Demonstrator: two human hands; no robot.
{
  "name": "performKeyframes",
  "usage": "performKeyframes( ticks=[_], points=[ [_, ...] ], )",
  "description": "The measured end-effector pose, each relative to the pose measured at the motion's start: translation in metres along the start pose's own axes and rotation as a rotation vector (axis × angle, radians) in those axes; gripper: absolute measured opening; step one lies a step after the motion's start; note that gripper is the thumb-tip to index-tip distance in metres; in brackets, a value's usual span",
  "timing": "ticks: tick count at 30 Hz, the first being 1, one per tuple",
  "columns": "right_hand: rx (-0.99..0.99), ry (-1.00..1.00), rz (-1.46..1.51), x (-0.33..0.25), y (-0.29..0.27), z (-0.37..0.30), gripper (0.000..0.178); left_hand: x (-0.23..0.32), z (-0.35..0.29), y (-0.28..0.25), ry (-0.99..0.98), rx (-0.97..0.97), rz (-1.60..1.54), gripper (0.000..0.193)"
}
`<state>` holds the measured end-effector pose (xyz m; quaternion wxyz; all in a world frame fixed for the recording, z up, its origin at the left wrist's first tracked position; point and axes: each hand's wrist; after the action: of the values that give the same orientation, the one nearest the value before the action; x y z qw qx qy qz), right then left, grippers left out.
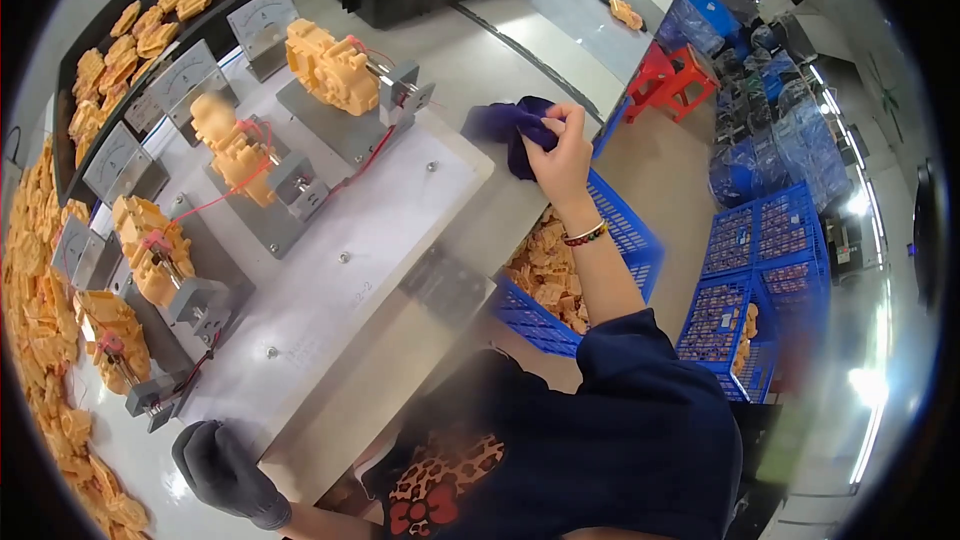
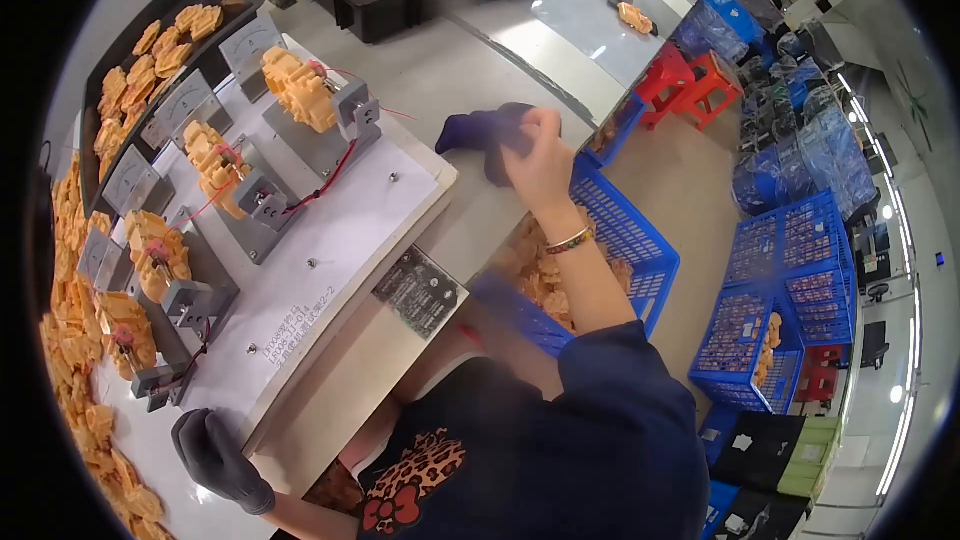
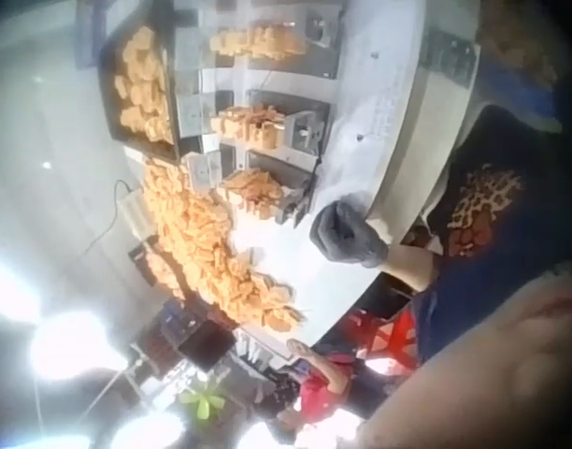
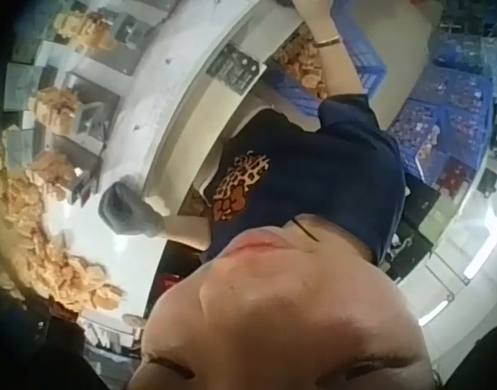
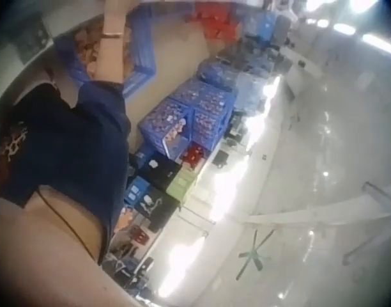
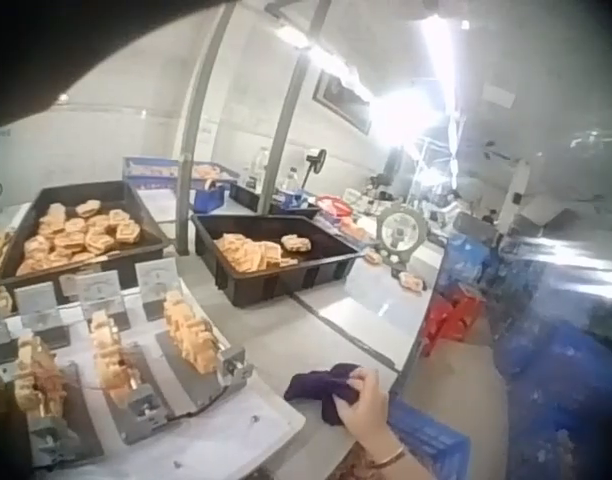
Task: The person threads a red string through yellow lion-head toy components using a manual assembly machine.
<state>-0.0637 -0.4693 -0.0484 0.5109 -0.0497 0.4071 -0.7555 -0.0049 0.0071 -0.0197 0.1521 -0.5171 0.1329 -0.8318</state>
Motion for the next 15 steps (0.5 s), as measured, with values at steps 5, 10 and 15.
performKeyframes(
  ticks=[5, 10, 15],
  points=[
    [-0.065, -0.234, -0.034, -0.012, -0.003, 0.017, 0.027, 0.016, 0.001, -0.012, 0.013, 0.053, 0.038, 0.010],
    [-0.136, -0.174, -0.107, 0.000, 0.016, 0.011, 0.026, 0.007, 0.013, 0.002, 0.160, 0.031, 0.130, 0.012],
    [-0.207, -0.237, -0.114, 0.066, 0.027, 0.002, 0.034, 0.024, 0.009, -0.015, 0.114, -0.056, 0.125, 0.018]
  ],
)
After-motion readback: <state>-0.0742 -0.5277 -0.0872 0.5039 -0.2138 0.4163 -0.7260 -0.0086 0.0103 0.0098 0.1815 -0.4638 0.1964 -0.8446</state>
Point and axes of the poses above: each hand's wrist, its own z-axis towards the middle knuckle, its own y-axis out of the palm, x = y × z, and after that the axes turned 14 degrees about -z, right-handed
